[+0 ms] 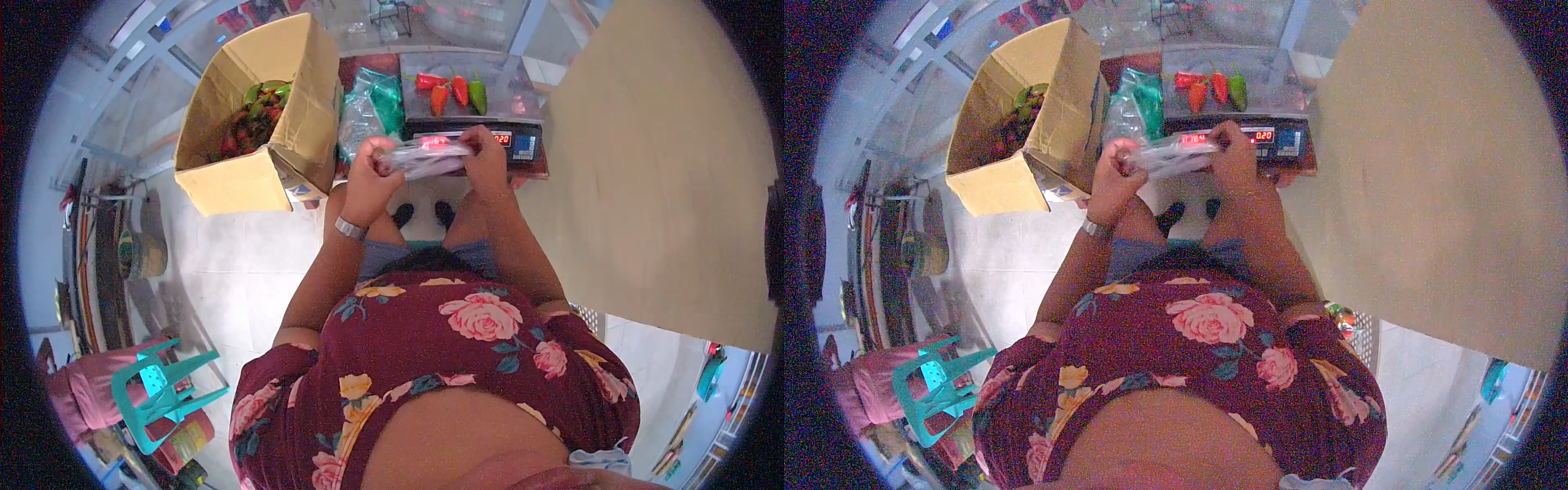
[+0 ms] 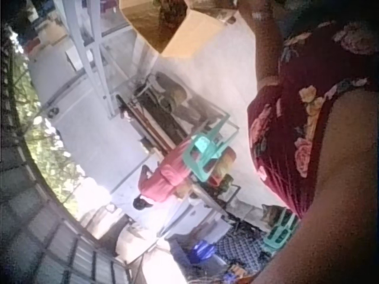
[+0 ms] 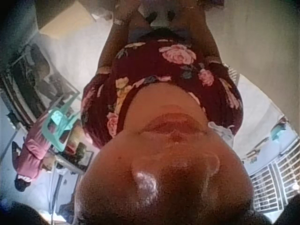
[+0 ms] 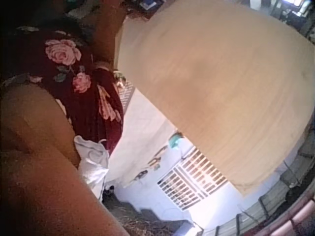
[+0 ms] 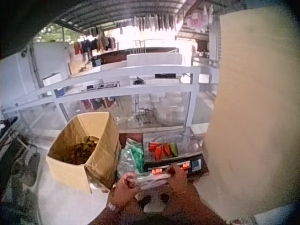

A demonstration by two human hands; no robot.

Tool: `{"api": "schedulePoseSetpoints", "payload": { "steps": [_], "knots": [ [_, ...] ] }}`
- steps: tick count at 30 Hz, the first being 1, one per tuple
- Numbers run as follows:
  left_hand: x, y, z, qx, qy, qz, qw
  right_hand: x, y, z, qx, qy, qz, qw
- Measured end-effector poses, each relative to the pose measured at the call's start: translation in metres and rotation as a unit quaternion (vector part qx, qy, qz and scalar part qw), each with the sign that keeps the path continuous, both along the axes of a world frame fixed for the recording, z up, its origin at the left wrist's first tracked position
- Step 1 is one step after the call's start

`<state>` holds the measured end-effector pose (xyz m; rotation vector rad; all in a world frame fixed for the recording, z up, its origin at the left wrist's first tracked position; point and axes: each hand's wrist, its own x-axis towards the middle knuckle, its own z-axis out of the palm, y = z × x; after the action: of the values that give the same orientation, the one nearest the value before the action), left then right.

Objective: The person picks up peppers from a box and places them on a digital scale before putting them into a plastic bag and tying it.

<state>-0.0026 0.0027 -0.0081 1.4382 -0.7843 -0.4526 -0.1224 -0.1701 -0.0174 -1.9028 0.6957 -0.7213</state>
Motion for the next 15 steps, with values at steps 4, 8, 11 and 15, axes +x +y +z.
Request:
{"api": "schedulePoseSetpoints", "payload": {
  "steps": [4, 8, 11, 15],
  "knots": [
    [0.027, -0.004, -0.052, 0.038, -0.056, 0.161, 0.985, -0.001, 0.019, 0.018, 0.241, -0.101, 0.175, 0.949],
    [0.032, -0.007, -0.05, 0.061, -0.04, 0.275, 0.959, -0.006, 0.025, 0.021, 0.404, -0.125, 0.243, 0.873],
    [0.018, -0.01, -0.014, 0.037, 0.066, 0.194, 0.978, -0.002, 0.009, 0.001, 0.083, -0.003, 0.258, 0.962],
    [-0.007, 0.001, 0.017, 0.053, 0.183, -0.025, 0.981, 0.016, 0.018, -0.007, -0.233, 0.193, 0.092, 0.949]
  ]
}}
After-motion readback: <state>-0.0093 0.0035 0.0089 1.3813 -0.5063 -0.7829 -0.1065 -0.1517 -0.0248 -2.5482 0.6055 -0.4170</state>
